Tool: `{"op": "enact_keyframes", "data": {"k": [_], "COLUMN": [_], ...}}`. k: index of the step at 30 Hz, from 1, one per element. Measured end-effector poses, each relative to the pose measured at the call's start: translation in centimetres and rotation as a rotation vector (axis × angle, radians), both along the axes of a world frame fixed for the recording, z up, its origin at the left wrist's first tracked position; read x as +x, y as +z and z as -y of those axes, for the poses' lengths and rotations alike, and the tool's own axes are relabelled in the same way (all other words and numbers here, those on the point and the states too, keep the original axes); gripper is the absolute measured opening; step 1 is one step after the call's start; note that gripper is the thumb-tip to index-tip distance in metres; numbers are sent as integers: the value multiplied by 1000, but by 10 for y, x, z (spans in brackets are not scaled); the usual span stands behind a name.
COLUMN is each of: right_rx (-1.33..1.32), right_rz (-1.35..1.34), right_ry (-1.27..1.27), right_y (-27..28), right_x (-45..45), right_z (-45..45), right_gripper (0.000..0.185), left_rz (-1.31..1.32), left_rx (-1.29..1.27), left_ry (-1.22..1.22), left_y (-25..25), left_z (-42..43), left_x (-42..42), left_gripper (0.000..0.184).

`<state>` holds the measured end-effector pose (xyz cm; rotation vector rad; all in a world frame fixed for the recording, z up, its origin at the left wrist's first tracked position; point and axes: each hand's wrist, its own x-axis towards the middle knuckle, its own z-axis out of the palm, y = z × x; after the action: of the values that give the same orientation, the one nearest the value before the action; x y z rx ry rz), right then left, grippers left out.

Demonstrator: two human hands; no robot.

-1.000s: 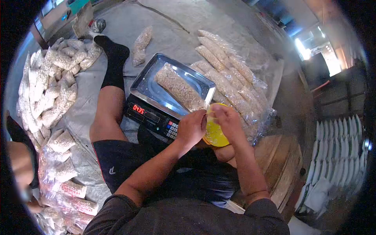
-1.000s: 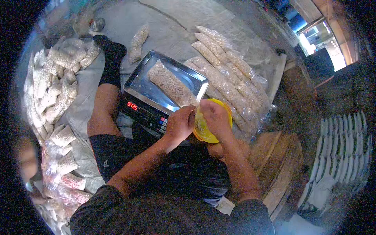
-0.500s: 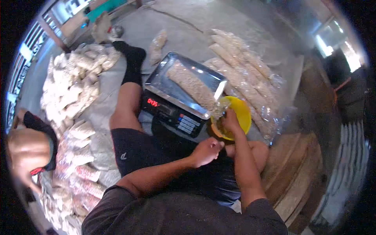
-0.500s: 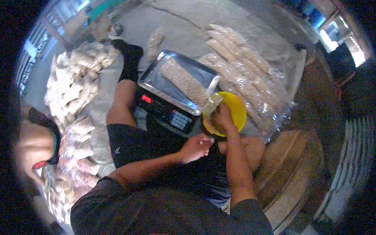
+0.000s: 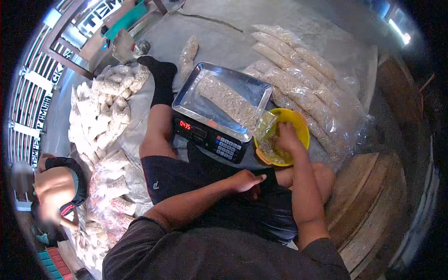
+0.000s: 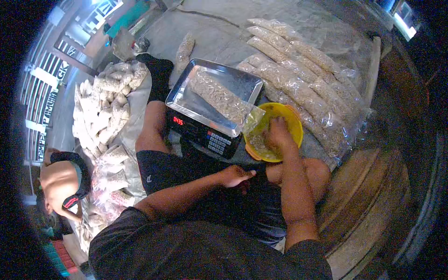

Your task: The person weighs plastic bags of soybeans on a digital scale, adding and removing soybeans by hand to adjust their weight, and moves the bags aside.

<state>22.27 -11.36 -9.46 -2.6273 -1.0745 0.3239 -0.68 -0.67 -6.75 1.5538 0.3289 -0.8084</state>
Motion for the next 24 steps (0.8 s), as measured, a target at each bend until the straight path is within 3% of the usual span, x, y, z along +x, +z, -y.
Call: {"op": "enact_keyframes", "data": {"k": [3, 6, 9, 12, 15, 17, 21, 24], "right_rx": [-208, -73, -117, 101, -55, -139, -193, -103], "right_rz": [-212, -545, -445, -267, -75, -207, -567, -446], "right_ry": [225, 203, 122, 34, 15, 22, 51, -22], "right_y": [3, 60, 58, 42, 16, 4, 32, 59], "right_x": [-4, -24, -16, 2, 9, -2, -24, -34], "right_z": [-19, -29, -21, -6, 7, 7, -7, -13], "right_gripper": [29, 20, 23, 26, 31, 34, 39, 39], "left_rz": [-160, -121, -57, -70, -116, -151, -169, -211], "left_rx": [-45, -7, -6, -56, -141, -160, -190, -308], "left_ry": [16, 56, 32, 33, 26, 12, 6, -1], "left_y": [0, 4, -2, -7, -24, -20, -3, -7], "left_z": [-2, -1, -1, -3, -2, -4, -10, -14], "left_x": [5, 5, 3, 2, 0, 1, 0, -4], "left_gripper": [80, 75, 77, 81, 84, 85, 88, 89]}}
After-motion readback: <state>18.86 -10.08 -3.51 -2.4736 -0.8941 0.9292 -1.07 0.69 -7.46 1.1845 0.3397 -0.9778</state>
